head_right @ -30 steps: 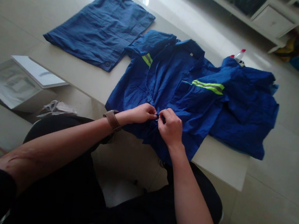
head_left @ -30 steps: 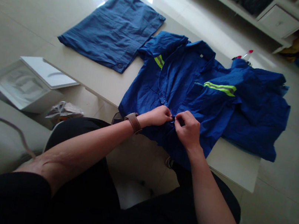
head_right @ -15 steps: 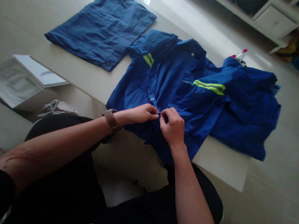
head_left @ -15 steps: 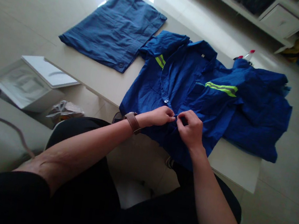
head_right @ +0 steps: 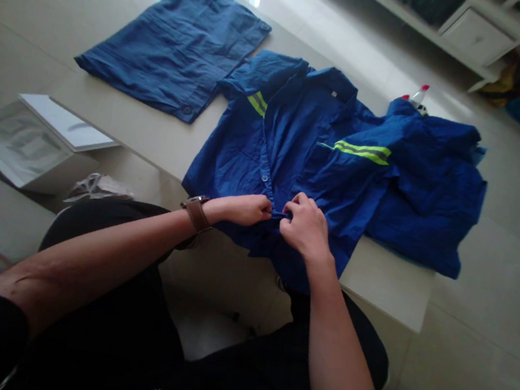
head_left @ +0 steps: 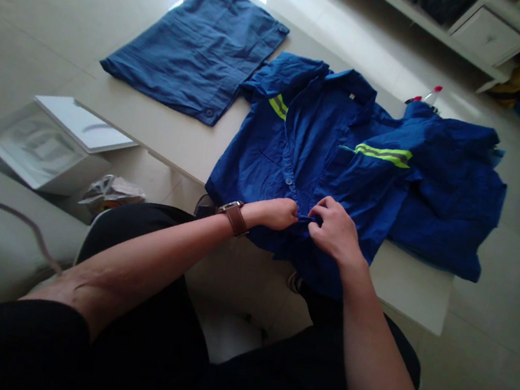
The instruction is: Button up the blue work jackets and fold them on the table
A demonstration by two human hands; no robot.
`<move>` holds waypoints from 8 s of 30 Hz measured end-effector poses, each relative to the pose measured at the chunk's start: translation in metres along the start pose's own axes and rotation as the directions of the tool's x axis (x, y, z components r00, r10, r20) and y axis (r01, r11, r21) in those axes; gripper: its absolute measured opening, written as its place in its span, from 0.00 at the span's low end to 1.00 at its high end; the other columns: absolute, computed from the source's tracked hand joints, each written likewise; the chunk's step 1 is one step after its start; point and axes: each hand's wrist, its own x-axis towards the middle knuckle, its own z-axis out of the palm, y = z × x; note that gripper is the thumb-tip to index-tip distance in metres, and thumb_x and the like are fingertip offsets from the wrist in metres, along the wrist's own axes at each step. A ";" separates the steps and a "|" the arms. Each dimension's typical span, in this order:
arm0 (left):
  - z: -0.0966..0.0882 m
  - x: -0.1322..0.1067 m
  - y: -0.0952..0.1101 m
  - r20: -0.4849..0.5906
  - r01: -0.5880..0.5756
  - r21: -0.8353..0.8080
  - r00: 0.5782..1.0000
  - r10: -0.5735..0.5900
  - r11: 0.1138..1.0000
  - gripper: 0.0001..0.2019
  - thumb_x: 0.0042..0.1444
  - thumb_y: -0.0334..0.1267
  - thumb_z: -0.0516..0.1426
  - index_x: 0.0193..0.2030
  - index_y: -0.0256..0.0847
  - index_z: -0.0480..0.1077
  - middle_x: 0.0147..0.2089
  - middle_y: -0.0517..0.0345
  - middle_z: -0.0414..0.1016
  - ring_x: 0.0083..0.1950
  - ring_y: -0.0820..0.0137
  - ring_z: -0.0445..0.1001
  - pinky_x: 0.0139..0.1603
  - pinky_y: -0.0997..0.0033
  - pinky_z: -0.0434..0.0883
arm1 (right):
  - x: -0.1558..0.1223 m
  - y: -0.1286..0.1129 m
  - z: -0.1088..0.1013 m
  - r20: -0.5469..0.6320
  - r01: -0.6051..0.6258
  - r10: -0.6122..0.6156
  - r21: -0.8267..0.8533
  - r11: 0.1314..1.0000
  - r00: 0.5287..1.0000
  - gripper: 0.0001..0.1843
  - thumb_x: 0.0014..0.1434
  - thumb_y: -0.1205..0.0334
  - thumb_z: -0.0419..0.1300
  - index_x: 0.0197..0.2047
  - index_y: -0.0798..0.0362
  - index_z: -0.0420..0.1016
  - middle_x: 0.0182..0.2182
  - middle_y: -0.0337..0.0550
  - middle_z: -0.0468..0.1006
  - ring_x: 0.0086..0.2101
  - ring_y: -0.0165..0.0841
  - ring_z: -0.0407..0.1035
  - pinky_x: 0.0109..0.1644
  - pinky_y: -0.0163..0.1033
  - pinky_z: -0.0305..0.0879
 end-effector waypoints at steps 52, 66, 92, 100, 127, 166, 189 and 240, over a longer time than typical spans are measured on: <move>0.009 0.011 0.000 -0.121 -0.076 -0.481 0.992 0.020 0.873 0.19 0.46 0.22 0.53 0.43 0.33 0.80 0.36 0.55 0.81 0.34 0.69 0.74 0.38 0.73 0.69 | 0.010 0.004 0.009 0.001 -0.258 0.292 0.470 0.844 0.956 0.23 0.54 0.57 0.68 0.53 0.54 0.82 0.40 0.44 0.74 0.35 0.34 0.69 0.40 0.40 0.68; -0.007 0.034 -0.022 -0.476 0.208 -0.112 0.847 -0.237 0.972 0.19 0.57 0.30 0.60 0.57 0.36 0.75 0.55 0.44 0.71 0.49 0.64 0.75 0.58 0.65 0.73 | 0.010 0.001 0.005 -0.208 -0.280 0.347 0.295 0.914 0.914 0.07 0.59 0.61 0.64 0.29 0.50 0.76 0.29 0.39 0.72 0.34 0.37 0.69 0.39 0.41 0.63; 0.000 0.023 0.006 -0.622 -0.099 0.040 0.776 0.103 0.994 0.12 0.55 0.25 0.60 0.42 0.41 0.81 0.38 0.55 0.84 0.40 0.67 0.80 0.47 0.70 0.75 | 0.019 -0.001 0.009 0.021 -0.264 0.434 0.820 0.508 0.901 0.20 0.48 0.55 0.65 0.44 0.53 0.85 0.33 0.41 0.79 0.35 0.35 0.72 0.44 0.41 0.70; -0.011 0.019 0.015 -0.618 -0.129 -0.044 0.783 0.074 0.991 0.09 0.55 0.27 0.60 0.39 0.40 0.82 0.36 0.56 0.84 0.37 0.69 0.79 0.43 0.71 0.74 | 0.029 -0.004 0.009 0.066 -0.237 0.505 0.929 0.282 0.860 0.21 0.44 0.55 0.70 0.43 0.52 0.85 0.34 0.40 0.80 0.36 0.34 0.71 0.46 0.41 0.70; -0.013 0.018 0.011 -0.539 -0.094 -0.014 0.839 0.071 0.995 0.11 0.57 0.28 0.62 0.41 0.43 0.86 0.41 0.52 0.86 0.41 0.65 0.81 0.50 0.68 0.75 | 0.030 0.005 0.009 0.044 -0.325 0.535 0.835 0.444 0.844 0.17 0.44 0.50 0.66 0.35 0.52 0.79 0.32 0.42 0.81 0.33 0.36 0.72 0.42 0.41 0.70; 0.012 0.030 0.009 -0.325 -0.136 -0.858 0.890 -0.319 0.495 0.03 0.48 0.24 0.65 0.30 0.33 0.79 0.28 0.57 0.79 0.30 0.75 0.73 0.36 0.75 0.68 | 0.026 -0.008 0.000 -0.209 -0.107 0.200 0.389 0.915 0.957 0.04 0.60 0.67 0.59 0.33 0.50 0.72 0.32 0.41 0.71 0.34 0.36 0.68 0.40 0.41 0.64; 0.006 0.031 0.007 -0.510 -0.236 -0.552 0.854 -0.100 0.800 0.04 0.51 0.26 0.63 0.33 0.34 0.80 0.31 0.57 0.81 0.33 0.73 0.75 0.36 0.76 0.68 | 0.024 -0.011 0.003 -0.281 -0.070 0.182 0.367 0.927 0.942 0.06 0.65 0.66 0.54 0.34 0.48 0.65 0.36 0.44 0.68 0.38 0.38 0.67 0.43 0.44 0.65; 0.009 0.030 0.001 -0.382 -0.092 -0.496 0.916 -0.121 0.863 0.14 0.43 0.25 0.61 0.38 0.39 0.71 0.27 0.64 0.74 0.25 0.75 0.68 0.26 0.76 0.60 | 0.027 -0.001 0.008 -0.374 -0.234 0.450 0.498 0.835 0.811 0.11 0.55 0.66 0.55 0.42 0.49 0.72 0.30 0.36 0.68 0.29 0.34 0.66 0.37 0.40 0.65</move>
